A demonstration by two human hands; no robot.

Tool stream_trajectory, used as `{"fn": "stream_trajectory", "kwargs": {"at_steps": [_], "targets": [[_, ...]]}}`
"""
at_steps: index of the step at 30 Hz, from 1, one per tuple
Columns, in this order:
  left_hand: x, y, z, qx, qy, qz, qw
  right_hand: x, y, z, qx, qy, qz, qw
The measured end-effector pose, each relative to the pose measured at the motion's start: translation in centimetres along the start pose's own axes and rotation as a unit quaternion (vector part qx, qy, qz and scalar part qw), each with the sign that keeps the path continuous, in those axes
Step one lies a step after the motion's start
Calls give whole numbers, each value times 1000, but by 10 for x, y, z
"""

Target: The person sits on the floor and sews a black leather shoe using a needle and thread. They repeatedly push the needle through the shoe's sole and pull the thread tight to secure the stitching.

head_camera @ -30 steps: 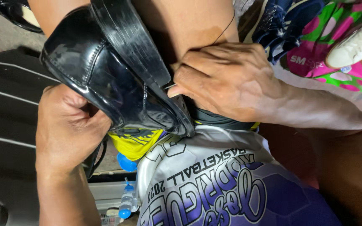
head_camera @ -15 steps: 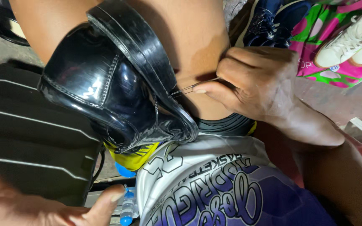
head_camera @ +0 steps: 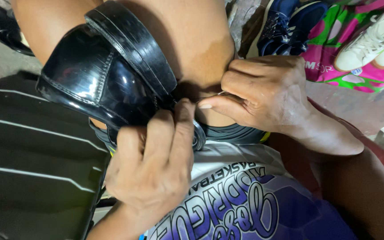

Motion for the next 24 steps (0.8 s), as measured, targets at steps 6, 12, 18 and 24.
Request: {"fn": "stream_trajectory", "kwargs": {"at_steps": [6,12,18,24], "targets": [[-1,4,1,13,-10,8,1000,3,-5,3,1,-25,-10,1000],[-8,6,2,-9,-19,-23,1000,8,-7,7,4,-51,-29,998],[-4,6,2,-28,-27,-37,999,6,-5,7,-6,-24,-12,1000],[-11,5,16,-114,-48,21,992,13,-7,15,-64,-3,-14,998]]}}
Point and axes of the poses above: each hand's wrist, its own x-axis towards the middle knuckle, its own y-axis out of the palm, z = x × y, the point moved 7 cm from there along x, towards the middle knuckle, and after that the axes turned 11 degrees about x, right-handed, at the moved point
